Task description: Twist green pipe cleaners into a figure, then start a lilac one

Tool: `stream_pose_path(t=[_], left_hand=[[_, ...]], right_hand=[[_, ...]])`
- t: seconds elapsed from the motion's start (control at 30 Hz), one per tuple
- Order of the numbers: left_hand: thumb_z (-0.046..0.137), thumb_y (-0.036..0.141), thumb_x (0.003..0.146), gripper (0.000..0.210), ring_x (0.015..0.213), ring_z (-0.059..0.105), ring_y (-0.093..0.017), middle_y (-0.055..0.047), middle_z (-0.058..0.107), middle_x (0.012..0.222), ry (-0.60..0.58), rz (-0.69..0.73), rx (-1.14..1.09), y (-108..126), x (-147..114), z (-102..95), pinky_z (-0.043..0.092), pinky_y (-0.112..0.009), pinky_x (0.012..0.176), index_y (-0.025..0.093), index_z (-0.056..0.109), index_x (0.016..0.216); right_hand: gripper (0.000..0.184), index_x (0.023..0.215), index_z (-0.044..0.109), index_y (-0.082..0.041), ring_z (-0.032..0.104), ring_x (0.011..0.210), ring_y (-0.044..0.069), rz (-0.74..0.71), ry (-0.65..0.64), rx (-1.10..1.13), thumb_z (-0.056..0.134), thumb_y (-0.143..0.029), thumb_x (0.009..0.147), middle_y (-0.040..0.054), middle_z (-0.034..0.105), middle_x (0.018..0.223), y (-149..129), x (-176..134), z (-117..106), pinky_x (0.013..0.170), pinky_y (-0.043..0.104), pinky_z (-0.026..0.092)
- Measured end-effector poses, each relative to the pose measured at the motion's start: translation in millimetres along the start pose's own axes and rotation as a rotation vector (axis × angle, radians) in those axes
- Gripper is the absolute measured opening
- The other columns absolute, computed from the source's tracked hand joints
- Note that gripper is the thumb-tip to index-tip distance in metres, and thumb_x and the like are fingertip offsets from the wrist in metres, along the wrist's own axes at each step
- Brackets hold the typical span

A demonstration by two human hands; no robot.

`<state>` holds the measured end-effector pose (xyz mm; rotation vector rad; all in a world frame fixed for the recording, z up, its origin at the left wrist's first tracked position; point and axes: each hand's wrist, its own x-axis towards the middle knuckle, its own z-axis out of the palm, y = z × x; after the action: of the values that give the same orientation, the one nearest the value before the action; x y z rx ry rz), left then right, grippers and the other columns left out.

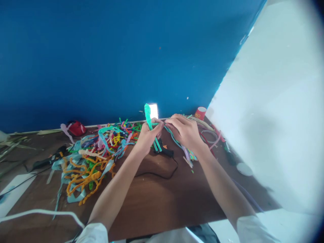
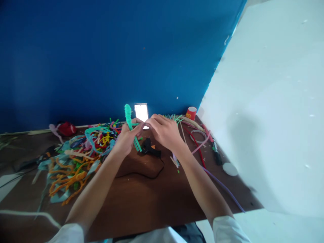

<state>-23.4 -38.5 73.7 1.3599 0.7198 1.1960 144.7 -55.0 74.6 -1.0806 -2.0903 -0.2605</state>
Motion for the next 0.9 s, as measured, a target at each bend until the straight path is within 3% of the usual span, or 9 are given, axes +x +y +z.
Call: stream_pose_path(t=[0.2,0.33,0.47,0.53,0.63,0.77,0.9], left_hand=[[0.059,0.036,0.089,0.019,0.054,0.045,-0.010,0.003,0.050,0.060,0.044,0.220,0.443,-3,-1,-6.6,0.036,-0.023,0.054,0.018,0.059,0.083],[0.054,0.026,0.089,0.013,0.064,0.055,-0.015,-0.003,0.062,0.071,0.070,0.427,0.881,-4,-2,-13.8,0.038,-0.027,0.064,0.018,0.063,0.087],[0.057,0.023,0.085,0.010,0.069,0.059,-0.019,-0.006,0.065,0.074,-0.052,0.568,1.128,-5,-2,-20.0,0.037,-0.028,0.066,0.018,0.065,0.087],[0.055,0.026,0.088,0.013,0.069,0.060,-0.019,-0.007,0.067,0.076,-0.053,0.549,1.119,-5,-2,-19.4,0.038,-0.028,0.066,0.018,0.065,0.088],[0.052,0.032,0.092,0.020,0.063,0.058,-0.017,-0.004,0.065,0.070,0.006,0.392,0.978,-5,-1,-14.2,0.039,-0.027,0.064,0.018,0.066,0.090],[0.057,0.036,0.089,0.021,0.055,0.053,-0.013,0.001,0.057,0.063,-0.004,0.111,0.570,-7,2,-7.7,0.040,-0.025,0.057,0.017,0.064,0.097],[0.064,0.036,0.086,0.024,0.058,0.054,-0.011,0.002,0.057,0.068,-0.032,0.004,0.191,-5,4,-8.3,0.043,-0.023,0.056,0.017,0.062,0.099]], right_hand=[[0.016,0.093,0.062,-0.020,0.060,0.084,0.021,0.040,-0.019,-0.068,0.047,-0.013,0.091,0.0087,0.068,0.092,-2,-1,3,0.067,0.030,0.035],[0.016,0.091,0.063,-0.020,0.061,0.081,0.019,0.171,-0.070,0.188,0.049,-0.013,0.089,0.0056,0.068,0.089,-2,2,0,0.069,0.028,0.037],[0.015,0.081,0.063,-0.019,0.059,0.074,0.016,0.291,-0.235,0.494,0.053,-0.023,0.092,0.0010,0.067,0.079,2,4,-7,0.067,0.026,0.038],[0.015,0.081,0.064,-0.019,0.059,0.074,0.016,0.329,-0.263,0.544,0.054,-0.024,0.091,0.0007,0.067,0.079,3,4,-9,0.067,0.027,0.039],[0.013,0.084,0.065,-0.020,0.060,0.075,0.017,0.325,-0.222,0.479,0.055,-0.024,0.091,0.0018,0.069,0.081,2,6,-10,0.070,0.028,0.040],[0.012,0.083,0.064,-0.019,0.061,0.076,0.018,0.310,-0.183,0.337,0.055,-0.022,0.091,0.0031,0.069,0.081,1,6,-8,0.070,0.029,0.038],[0.014,0.082,0.063,-0.019,0.059,0.073,0.018,0.301,-0.169,0.277,0.054,-0.025,0.092,0.0032,0.068,0.079,6,6,-9,0.067,0.028,0.036]])
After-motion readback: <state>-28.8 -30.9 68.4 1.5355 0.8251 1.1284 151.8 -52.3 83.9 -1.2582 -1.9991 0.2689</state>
